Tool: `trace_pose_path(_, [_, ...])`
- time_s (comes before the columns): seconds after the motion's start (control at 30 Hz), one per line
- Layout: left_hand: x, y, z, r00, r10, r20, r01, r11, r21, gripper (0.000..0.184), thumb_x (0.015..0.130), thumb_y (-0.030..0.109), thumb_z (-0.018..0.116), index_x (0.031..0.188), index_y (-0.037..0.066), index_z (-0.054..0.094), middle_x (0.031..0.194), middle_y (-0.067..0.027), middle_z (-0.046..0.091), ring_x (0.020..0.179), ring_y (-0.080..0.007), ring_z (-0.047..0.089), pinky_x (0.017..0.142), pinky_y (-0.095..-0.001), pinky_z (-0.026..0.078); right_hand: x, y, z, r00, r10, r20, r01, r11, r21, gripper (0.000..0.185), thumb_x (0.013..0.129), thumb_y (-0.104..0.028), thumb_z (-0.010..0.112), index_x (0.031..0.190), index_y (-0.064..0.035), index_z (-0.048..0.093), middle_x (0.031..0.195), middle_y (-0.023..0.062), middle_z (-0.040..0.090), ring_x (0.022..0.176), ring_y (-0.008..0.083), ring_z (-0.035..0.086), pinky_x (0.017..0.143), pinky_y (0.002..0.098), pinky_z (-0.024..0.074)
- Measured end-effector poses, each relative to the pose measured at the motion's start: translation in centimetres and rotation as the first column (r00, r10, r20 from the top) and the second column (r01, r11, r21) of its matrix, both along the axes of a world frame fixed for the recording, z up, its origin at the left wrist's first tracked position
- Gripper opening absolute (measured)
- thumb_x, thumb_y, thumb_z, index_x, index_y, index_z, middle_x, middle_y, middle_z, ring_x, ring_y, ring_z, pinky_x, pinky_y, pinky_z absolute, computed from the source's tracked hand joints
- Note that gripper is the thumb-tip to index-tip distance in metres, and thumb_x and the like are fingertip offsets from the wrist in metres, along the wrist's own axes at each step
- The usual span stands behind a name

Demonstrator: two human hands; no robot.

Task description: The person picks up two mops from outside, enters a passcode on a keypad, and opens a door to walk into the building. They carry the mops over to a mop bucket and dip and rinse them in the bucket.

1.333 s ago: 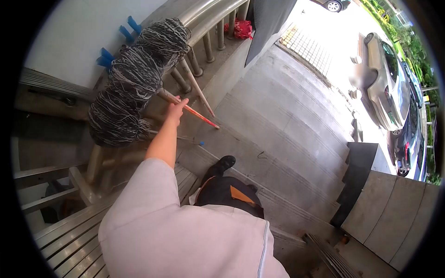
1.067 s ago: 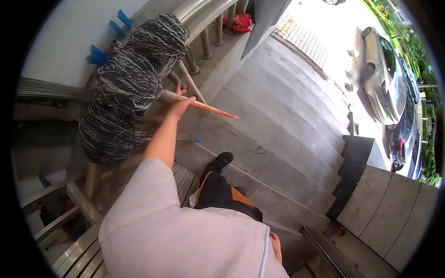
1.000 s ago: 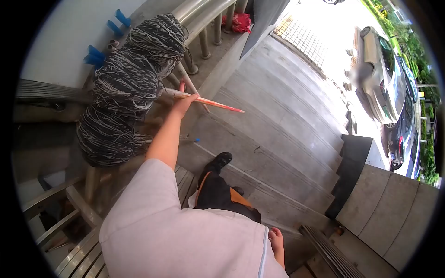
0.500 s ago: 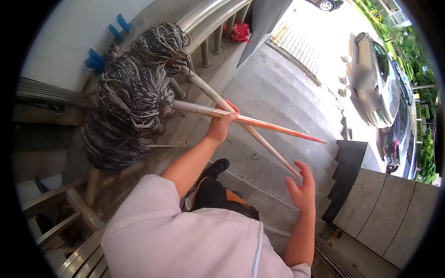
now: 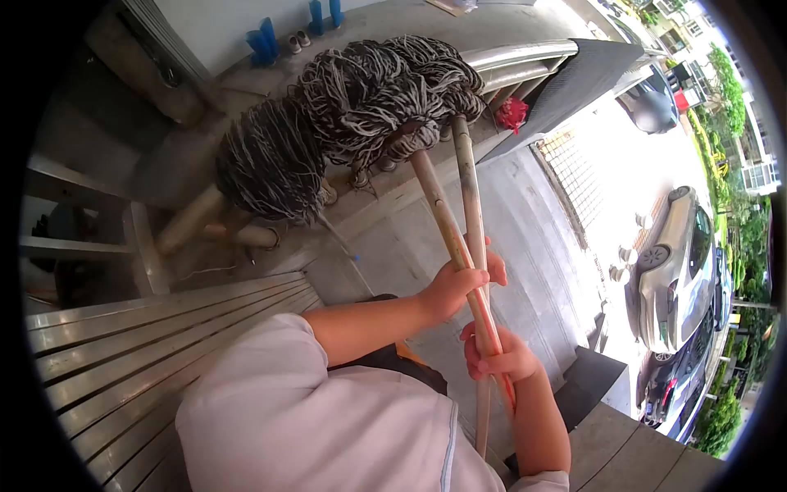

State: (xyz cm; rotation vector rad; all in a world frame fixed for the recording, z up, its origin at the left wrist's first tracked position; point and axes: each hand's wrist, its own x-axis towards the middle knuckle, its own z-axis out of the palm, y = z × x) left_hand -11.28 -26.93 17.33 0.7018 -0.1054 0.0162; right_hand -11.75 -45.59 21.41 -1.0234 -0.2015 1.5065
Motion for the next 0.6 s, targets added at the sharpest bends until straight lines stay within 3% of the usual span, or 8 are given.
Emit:
trace_pose_path(0.07, [-0.4, -0.3, 1.0, 0.998, -0.011, -0.059, 0.012, 1.0, 0.013, 0.054, 0.086, 0.027, 0.059, 0.123, 0.002, 0.029, 0.101, -0.0086, 0.056, 0.098, -0.0189, 0.055, 0.094, -0.0379, 0.042, -3.3, 0.6, -0.4, 0.929, -0.366, -0.052, 0.367, 0.93, 0.02, 0.051, 0.063, -0.003, 0.069, 0.109, -0.0015, 0.048, 0.074, 0.0079, 0.054, 0.056, 0.018, 0.052, 0.052, 0.0291, 0.0426])
trace_pose_path(0.1, [-0.5, -0.6, 1.7, 0.998, 0.017, -0.06, -0.016, 1.0, 0.022, 0.054, 0.086, 0.027, 0.059, 0.123, 0.002, 0.029, 0.101, -0.0086, 0.056, 0.098, -0.0189, 0.055, 0.094, -0.0379, 0.042, -4.0, 0.1, -0.1, 0.939, -0.339, -0.057, 0.341, 0.94, 0.028, 0.051, 0.063, -0.003, 0.069, 0.109, -0.0015, 0.048, 0.074, 0.0079, 0.054, 0.056, 0.018, 0.052, 0.052, 0.0291, 0.0426])
trace_pose_path(0.2, [-0.9, -2.1, 3.8, 0.968, -0.198, 0.155, 0.107, 0.882, 0.459, 0.096, 0.079, 0.076, 0.05, 0.141, 0.008, 0.022, 0.119, -0.0129, 0.051, 0.108, -0.023, 0.051, 0.093, -0.0379, 0.042, -5.6, -2.8, 0.2, 0.855, -0.454, -0.249, 0.51, 0.822, 0.252, 0.055, 0.062, 0.0, 0.065, 0.113, -0.0006, 0.044, 0.063, 0.0036, 0.044, 0.042, 0.011, 0.037, 0.042, 0.0261, 0.0305])
trace_pose_path(0.27, [-0.9, -1.9, 2.1, 0.916, -0.385, 0.109, 0.281, 0.813, 0.51, 0.09, 0.081, 0.073, 0.05, 0.138, 0.005, 0.033, 0.121, -0.0109, 0.052, 0.109, -0.0216, 0.051, 0.092, -0.0365, 0.043, -7.0, -5.2, 0.0, 0.848, -0.445, -0.287, 0.529, 0.727, 0.438, 0.055, 0.067, 0.0, 0.065, 0.117, 0.0007, 0.041, 0.062, 0.0029, 0.043, 0.043, 0.0107, 0.037, 0.042, 0.0257, 0.0318])
trace_pose_path(0.37, [-1.1, -0.3, -5.9, 0.75, -0.586, -0.306, 0.606, 0.426, 0.672, 0.072, 0.088, 0.06, 0.055, 0.132, 0.003, 0.048, 0.119, -0.0064, 0.056, 0.106, -0.0181, 0.054, 0.09, -0.0326, 0.044, -9.1, -9.5, -0.3, 0.803, -0.496, -0.33, 0.593, 0.612, 0.523, 0.054, 0.069, 0.003, 0.064, 0.116, 0.0017, 0.038, 0.063, 0.0051, 0.044, 0.044, 0.0121, 0.04, 0.043, 0.0272, 0.0312])
trace_pose_path(0.43, [-2.5, 4.1, -12.4, 0.715, -0.395, -0.577, 0.681, 0.209, 0.702, 0.056, 0.086, 0.049, 0.061, 0.116, 0.002, 0.057, 0.106, -0.0106, 0.061, 0.095, -0.02, 0.057, 0.082, -0.0348, 0.045, -11.5, -11.7, -0.8, 0.743, -0.581, -0.333, 0.656, 0.535, 0.532, 0.052, 0.07, 0.003, 0.064, 0.115, 0.0012, 0.038, 0.065, 0.0056, 0.045, 0.044, 0.0122, 0.04, 0.043, 0.0272, 0.0308])
trace_pose_path(0.53, [-3.9, 13.0, -19.8, 0.834, -0.165, -0.526, 0.416, -0.438, 0.797, 0.047, 0.074, 0.043, 0.068, 0.082, -0.003, 0.068, 0.08, -0.0214, 0.066, 0.079, -0.0309, 0.063, 0.068, -0.043, 0.048, -15.0, -14.7, -1.9, 0.613, -0.723, -0.319, 0.768, 0.45, 0.455, 0.051, 0.071, 0.002, 0.063, 0.115, 0.0004, 0.038, 0.064, 0.0052, 0.043, 0.044, 0.012, 0.039, 0.042, 0.0275, 0.0294])
trace_pose_path(0.6, [-2.3, 16.2, -14.1, 0.77, 0.096, -0.631, 0.514, -0.679, 0.524, 0.043, 0.075, 0.04, 0.067, 0.092, 0.0, 0.07, 0.093, -0.018, 0.068, 0.086, -0.0345, 0.064, 0.077, -0.0435, 0.05, -17.4, -15.5, -2.1, 0.453, -0.864, -0.221, 0.878, 0.389, 0.277, 0.047, 0.068, 0.002, 0.061, 0.111, -0.0021, 0.042, 0.063, 0.0042, 0.042, 0.044, 0.0117, 0.037, 0.041, 0.0278, 0.0294])
